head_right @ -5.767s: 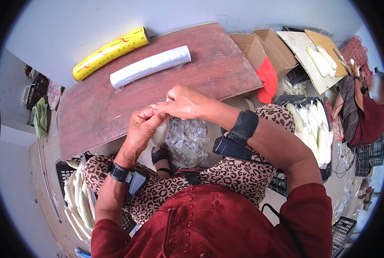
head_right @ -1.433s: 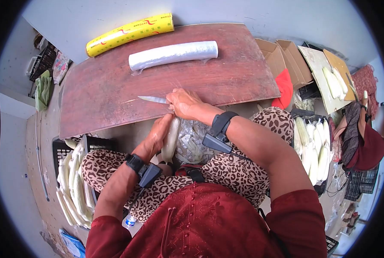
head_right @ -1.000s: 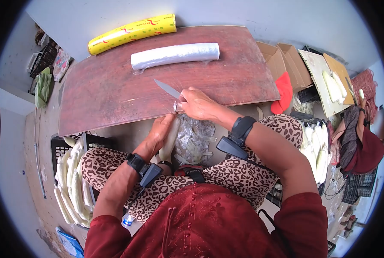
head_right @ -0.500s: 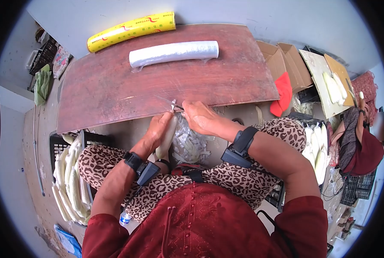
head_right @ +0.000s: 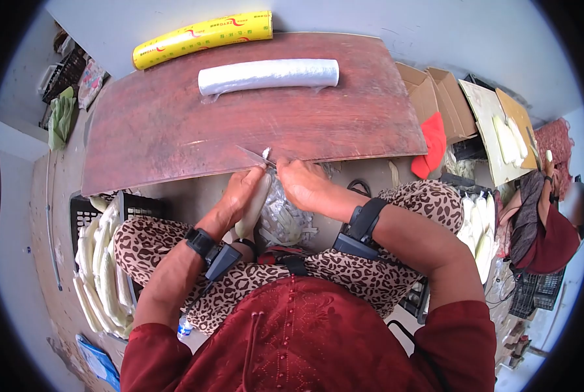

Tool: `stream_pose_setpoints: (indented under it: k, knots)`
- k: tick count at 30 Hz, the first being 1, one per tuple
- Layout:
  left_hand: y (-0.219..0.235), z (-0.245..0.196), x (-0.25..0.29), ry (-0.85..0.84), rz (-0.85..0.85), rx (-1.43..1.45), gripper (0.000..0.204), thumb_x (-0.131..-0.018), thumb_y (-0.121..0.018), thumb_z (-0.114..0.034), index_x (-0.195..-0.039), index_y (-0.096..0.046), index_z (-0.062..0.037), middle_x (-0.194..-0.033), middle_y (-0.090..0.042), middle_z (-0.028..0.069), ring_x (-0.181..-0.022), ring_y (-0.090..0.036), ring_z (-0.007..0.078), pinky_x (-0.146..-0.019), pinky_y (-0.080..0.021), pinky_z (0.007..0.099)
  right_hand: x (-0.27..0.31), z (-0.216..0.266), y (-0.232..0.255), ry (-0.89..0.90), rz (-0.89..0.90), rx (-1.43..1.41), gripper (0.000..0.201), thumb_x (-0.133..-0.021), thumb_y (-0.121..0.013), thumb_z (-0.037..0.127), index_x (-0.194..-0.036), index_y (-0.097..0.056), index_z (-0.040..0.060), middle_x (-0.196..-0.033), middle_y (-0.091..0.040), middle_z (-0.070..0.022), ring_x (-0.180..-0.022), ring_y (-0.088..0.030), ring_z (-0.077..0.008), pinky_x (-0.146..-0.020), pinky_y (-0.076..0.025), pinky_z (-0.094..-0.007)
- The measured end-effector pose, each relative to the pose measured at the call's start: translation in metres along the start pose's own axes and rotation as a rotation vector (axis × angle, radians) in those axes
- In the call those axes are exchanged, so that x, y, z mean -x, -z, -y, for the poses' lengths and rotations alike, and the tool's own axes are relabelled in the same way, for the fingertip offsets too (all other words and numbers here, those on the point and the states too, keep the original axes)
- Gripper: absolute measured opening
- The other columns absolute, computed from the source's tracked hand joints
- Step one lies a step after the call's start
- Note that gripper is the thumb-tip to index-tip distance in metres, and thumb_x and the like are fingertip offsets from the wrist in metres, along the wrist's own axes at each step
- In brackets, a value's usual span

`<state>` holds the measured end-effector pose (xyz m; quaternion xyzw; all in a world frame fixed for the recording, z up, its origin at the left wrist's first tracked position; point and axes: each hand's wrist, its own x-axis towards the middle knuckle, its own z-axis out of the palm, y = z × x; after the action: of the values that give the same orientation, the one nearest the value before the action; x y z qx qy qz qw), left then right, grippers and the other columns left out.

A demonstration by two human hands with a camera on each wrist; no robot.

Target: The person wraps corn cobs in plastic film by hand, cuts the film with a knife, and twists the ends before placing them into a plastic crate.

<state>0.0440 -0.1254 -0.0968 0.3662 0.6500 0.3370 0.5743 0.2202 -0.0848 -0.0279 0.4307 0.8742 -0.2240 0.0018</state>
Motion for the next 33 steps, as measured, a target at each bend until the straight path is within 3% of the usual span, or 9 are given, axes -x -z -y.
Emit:
stream_pose_setpoints:
  k: [7,16,22,25,28,31,33]
  knots:
    - [-0.001,0.01,-0.007,-0.037,-0.025,-0.007,0.055,-0.089,-0.053,-0.043,-0.109,-0.065,0.0065,-0.102,-0.068,0.0231,-0.099,-0.063,0.0271,-0.088,-0.046,0.037,-0.003,0.015,0.009,-0.033,0.092,0.1,0.017,-0.08,-0.052,0.0,-0.095,-0.051,-0.0081,-0.082,-0.064,-0.0316,-0.079,-0.066,-0.0463,-0.068,-0.053,-0.0506]
    - [-0.003,0.007,-0.004,-0.021,-0.041,0.049,0.053,-0.088,-0.054,-0.042,-0.108,-0.066,0.0057,-0.1,-0.069,0.0206,-0.095,-0.064,0.0265,-0.085,-0.047,0.0372,-0.005,0.013,-0.001,0.072,0.019,0.202,0.015,-0.08,-0.054,0.002,-0.092,-0.051,-0.0063,-0.08,-0.066,-0.029,-0.077,-0.068,-0.0426,-0.065,-0.055,-0.0473]
    - [-0.003,0.012,-0.012,0.054,-0.061,-0.026,0.059,-0.087,-0.054,-0.048,-0.101,-0.067,0.0079,-0.095,-0.069,0.0232,-0.091,-0.065,0.0295,-0.084,-0.047,0.0388,0.005,0.004,0.001,0.082,0.047,0.187,0.015,-0.079,-0.054,0.0,-0.093,-0.049,-0.0063,-0.079,-0.065,-0.0283,-0.075,-0.067,-0.0422,-0.062,-0.054,-0.0472]
    - [-0.002,0.016,-0.015,0.044,-0.077,-0.074,0.062,-0.086,-0.054,-0.051,-0.1,-0.067,0.0086,-0.095,-0.069,0.025,-0.092,-0.066,0.0321,-0.085,-0.047,0.04,0.018,0.0,0.004,0.009,0.085,0.256,0.017,-0.079,-0.058,0.001,-0.093,-0.052,-0.006,-0.086,-0.067,-0.0271,-0.082,-0.069,-0.0382,-0.068,-0.056,-0.0439]
    - [-0.002,0.015,-0.015,0.045,-0.074,-0.056,0.065,-0.085,-0.053,-0.052,-0.1,-0.067,0.0094,-0.095,-0.068,0.0258,-0.093,-0.066,0.0336,-0.085,-0.047,0.0408,0.029,-0.003,0.011,-0.05,0.169,0.239,0.017,-0.079,-0.057,0.0,-0.094,-0.052,-0.0059,-0.085,-0.066,-0.0285,-0.084,-0.068,-0.0401,-0.07,-0.055,-0.046]
    - [-0.001,0.014,-0.015,0.034,-0.074,-0.076,0.064,-0.086,-0.054,-0.051,-0.1,-0.067,0.0095,-0.094,-0.069,0.0252,-0.091,-0.066,0.0322,-0.083,-0.048,0.0403,0.039,-0.009,0.012,-0.082,0.15,0.19,0.013,-0.08,-0.053,-0.002,-0.092,-0.05,-0.0044,-0.081,-0.065,-0.0292,-0.078,-0.066,-0.0447,-0.068,-0.052,-0.0511]
    - [-0.001,0.013,-0.013,0.021,-0.053,-0.058,0.063,-0.086,-0.054,-0.051,-0.1,-0.067,0.0094,-0.094,-0.069,0.0248,-0.09,-0.066,0.0314,-0.082,-0.048,0.0399,0.043,-0.01,0.014,-0.098,0.159,0.156,0.016,-0.079,-0.054,-0.001,-0.094,-0.05,-0.0055,-0.082,-0.065,-0.0297,-0.082,-0.066,-0.0447,-0.07,-0.052,-0.05]
